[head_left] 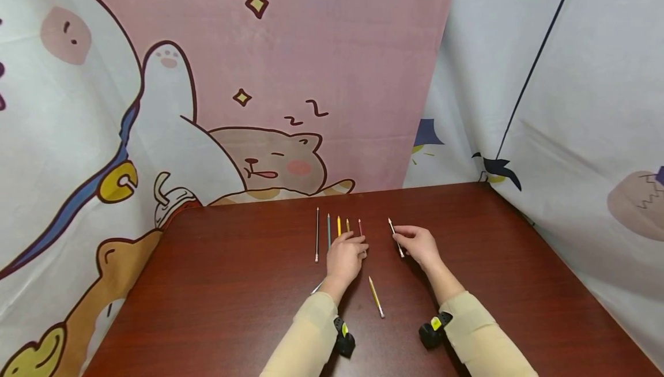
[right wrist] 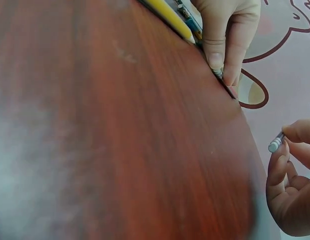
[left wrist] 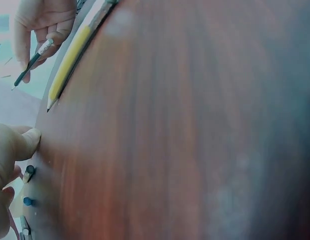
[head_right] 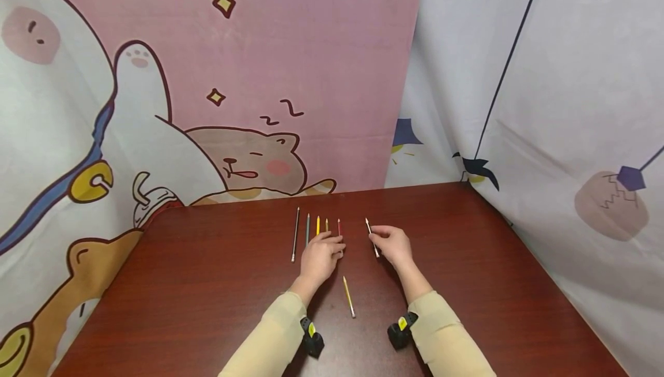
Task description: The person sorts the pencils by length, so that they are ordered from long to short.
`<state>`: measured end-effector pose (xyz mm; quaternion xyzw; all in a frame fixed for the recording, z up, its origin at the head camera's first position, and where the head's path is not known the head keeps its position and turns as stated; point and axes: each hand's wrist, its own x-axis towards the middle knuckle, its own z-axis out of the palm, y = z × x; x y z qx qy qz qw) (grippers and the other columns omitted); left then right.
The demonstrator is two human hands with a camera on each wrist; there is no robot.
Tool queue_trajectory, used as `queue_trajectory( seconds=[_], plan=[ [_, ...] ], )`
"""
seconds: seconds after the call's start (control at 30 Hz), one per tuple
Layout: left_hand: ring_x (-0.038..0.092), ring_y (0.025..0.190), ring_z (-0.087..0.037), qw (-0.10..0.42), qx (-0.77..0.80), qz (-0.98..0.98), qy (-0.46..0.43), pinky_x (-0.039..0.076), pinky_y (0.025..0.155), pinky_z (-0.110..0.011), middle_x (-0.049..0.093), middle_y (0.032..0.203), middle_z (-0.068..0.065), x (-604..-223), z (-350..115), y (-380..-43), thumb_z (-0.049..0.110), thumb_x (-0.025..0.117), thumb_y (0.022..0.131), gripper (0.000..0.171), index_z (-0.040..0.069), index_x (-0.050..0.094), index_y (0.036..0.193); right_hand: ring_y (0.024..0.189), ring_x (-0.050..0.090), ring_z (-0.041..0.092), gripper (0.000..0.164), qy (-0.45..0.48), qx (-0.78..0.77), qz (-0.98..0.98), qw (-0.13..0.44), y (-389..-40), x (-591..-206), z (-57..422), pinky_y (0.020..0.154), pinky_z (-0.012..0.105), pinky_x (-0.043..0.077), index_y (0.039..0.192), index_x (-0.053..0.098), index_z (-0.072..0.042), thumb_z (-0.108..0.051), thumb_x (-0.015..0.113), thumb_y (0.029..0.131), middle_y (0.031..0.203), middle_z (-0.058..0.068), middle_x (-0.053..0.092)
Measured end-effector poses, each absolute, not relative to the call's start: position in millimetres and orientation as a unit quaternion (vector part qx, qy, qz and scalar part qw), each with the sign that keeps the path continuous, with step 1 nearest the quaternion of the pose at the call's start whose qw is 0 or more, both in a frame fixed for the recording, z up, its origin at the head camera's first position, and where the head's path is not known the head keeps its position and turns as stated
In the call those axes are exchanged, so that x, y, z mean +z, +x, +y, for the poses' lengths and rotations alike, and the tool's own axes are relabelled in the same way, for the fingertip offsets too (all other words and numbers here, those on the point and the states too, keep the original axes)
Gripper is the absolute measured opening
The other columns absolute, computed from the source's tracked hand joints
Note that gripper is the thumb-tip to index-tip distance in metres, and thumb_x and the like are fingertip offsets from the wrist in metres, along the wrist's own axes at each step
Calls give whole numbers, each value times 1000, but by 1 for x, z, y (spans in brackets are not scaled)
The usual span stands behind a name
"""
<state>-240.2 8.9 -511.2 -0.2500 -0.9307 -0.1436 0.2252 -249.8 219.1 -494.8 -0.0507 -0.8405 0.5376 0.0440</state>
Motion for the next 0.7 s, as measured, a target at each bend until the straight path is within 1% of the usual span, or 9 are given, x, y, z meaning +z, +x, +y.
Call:
queue_trajectory(
  seconds=[0.2,0.33,0.43,0.53,0.7],
  plan=[
    [59,119,-17,226,-131,-931,-254,39,105,-25,71,114,7,-510,6,-240,15,79,83,16,19,81,99,67,61,15,30,-48,508,-859,38,-256,-493,211,58,27,53,116,71,2,-14,69,91,100,18,71],
    [59,119,-18,227,-132,-932,-250,39,105,-26,71,115,7,-510,5,-240,15,79,83,17,19,81,99,67,63,16,30,-48,501,-863,29,-260,-492,203,57,28,53,116,71,2,-15,69,91,91,13,72],
    [59,119,-18,229,-132,-933,-246,40,104,-26,71,114,8,-511,5,-239,15,79,82,17,19,81,99,65,63,17,29,-47,491,-870,25,-263,-491,197,56,28,53,115,71,1,-16,70,91,87,11,72],
    [59,119,-18,226,-137,-933,-243,40,104,-26,71,115,8,-510,5,-239,15,79,83,17,19,81,99,64,63,17,29,-45,479,-876,24,-265,-491,192,55,29,53,115,71,0,-16,70,91,89,11,72],
    [59,120,-19,222,-141,-934,-242,40,105,-29,71,115,7,-510,4,-239,15,80,82,18,18,81,99,58,61,15,28,-44,462,-885,26,-269,-490,185,52,28,49,114,72,-2,-16,71,90,84,9,72]
  ],
)
